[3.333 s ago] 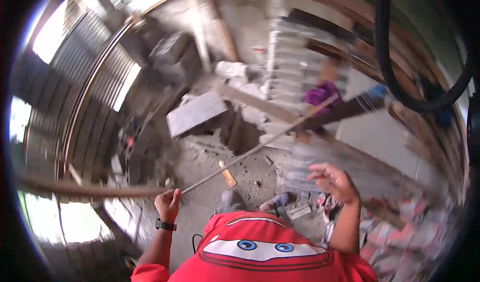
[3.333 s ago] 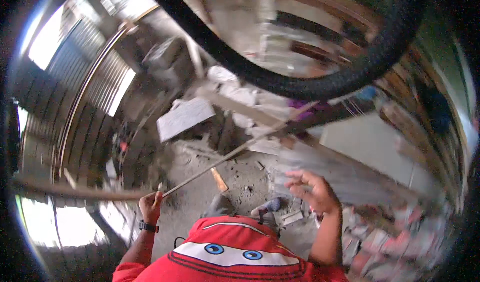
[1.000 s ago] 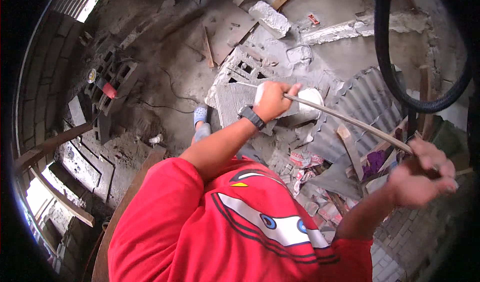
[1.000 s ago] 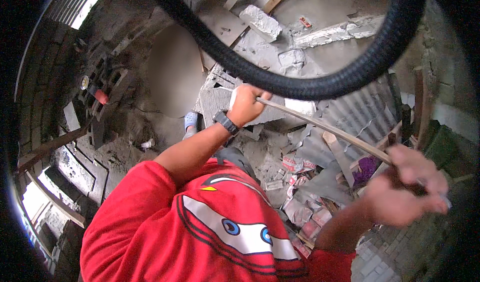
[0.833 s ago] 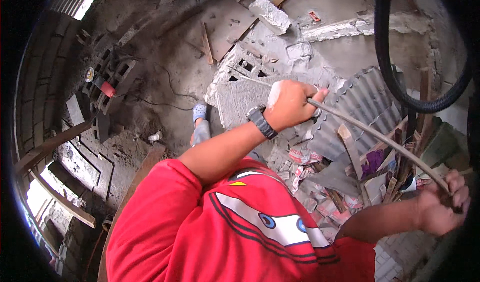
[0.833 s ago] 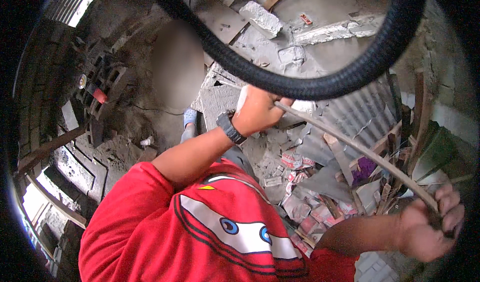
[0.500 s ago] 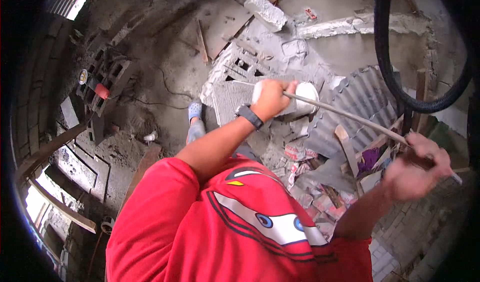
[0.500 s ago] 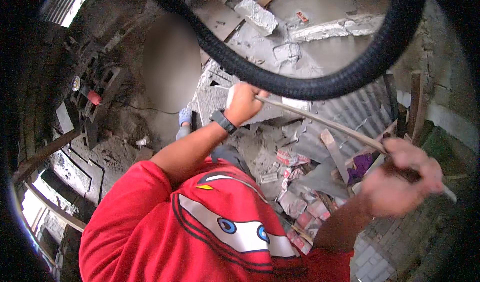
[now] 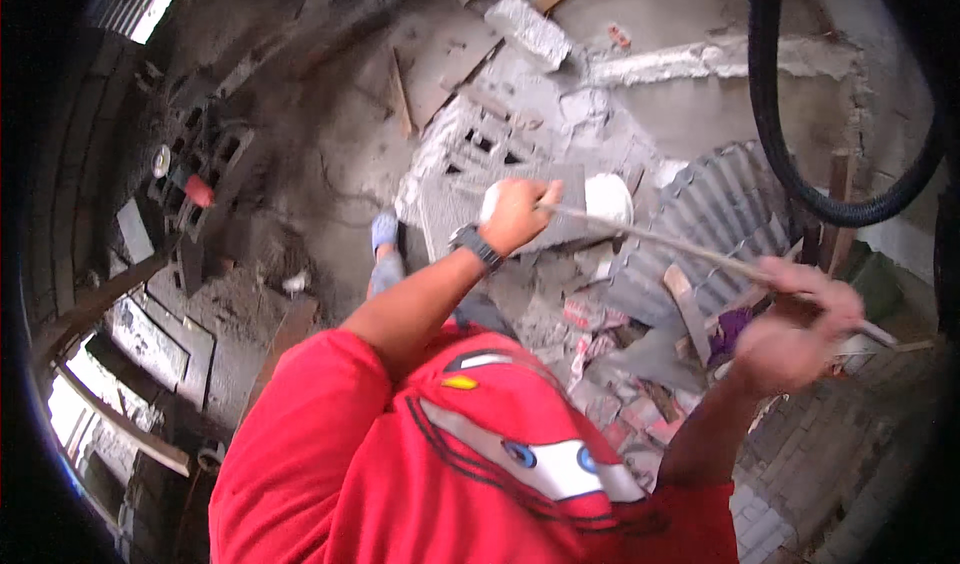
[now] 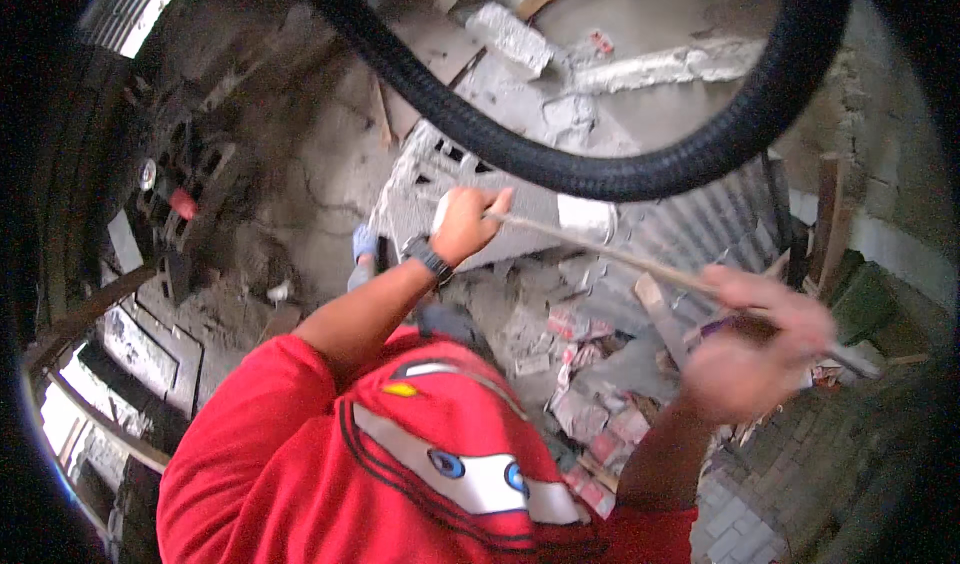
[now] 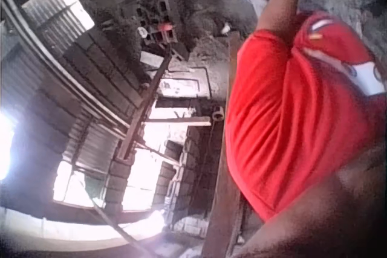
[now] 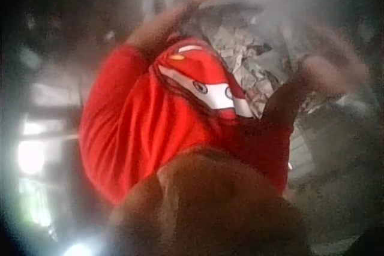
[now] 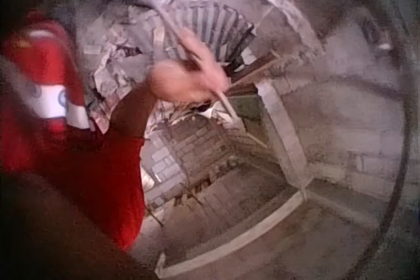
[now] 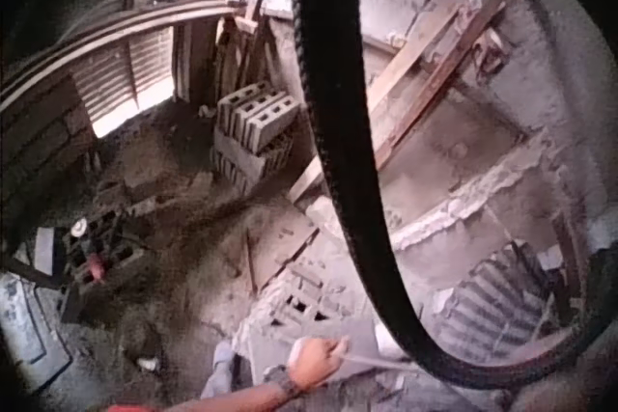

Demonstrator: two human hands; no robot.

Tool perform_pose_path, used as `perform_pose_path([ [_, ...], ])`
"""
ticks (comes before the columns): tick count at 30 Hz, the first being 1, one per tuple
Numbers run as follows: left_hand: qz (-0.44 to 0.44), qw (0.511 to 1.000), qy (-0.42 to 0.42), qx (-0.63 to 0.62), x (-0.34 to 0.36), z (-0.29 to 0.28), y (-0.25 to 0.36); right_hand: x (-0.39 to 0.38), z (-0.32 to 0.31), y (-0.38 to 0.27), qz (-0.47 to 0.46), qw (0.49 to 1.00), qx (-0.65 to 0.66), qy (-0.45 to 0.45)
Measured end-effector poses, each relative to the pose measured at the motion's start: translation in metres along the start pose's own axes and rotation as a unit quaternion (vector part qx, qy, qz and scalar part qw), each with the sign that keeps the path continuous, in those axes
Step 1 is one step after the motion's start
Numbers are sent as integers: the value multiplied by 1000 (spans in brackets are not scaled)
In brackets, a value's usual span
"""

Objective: The person uses an angle grinder to cut a concrete block, handles a long metal rod, and then uses a shovel to mix and move wet concrete to a person building a wall.

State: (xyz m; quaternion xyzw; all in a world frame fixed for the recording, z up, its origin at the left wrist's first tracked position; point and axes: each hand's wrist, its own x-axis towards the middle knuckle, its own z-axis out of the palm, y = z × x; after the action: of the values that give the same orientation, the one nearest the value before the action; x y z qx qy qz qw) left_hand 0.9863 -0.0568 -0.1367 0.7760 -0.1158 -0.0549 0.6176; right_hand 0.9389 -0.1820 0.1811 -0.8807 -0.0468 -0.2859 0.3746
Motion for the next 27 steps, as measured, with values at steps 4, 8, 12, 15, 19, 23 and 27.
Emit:
perform_pose_path([
  [4, 38, 996, -4, -77, 8, -4, 88, 41, -75, -39, -74, 997, -1, 22],
  [8, 88, 992, -18, -94, 5, -21, 125, 60, -114, -63, -96, 993, -4, 73],
  [12, -58, 996, -36, -50, -9, -9, 46, 21, -50, -24, -117, 990, -77, -37],
  [15, -56, 998, -25, -10, -9, -2, 13, 1, 9, -6, -2, 998, 62, 12],
  [19, -55, 997, -50, -20, 2, -19, 88, 32, -76, -37, 13, 993, 120, 11],
  [23, 87, 992, 1, -87, -4, -18, 113, 38, -106, -66, -42, 996, 78, 16],
  [27, -73, 993, -65, -59, -15, -4, 29, -6, -24, -6, -80, 988, -122, 38],
])
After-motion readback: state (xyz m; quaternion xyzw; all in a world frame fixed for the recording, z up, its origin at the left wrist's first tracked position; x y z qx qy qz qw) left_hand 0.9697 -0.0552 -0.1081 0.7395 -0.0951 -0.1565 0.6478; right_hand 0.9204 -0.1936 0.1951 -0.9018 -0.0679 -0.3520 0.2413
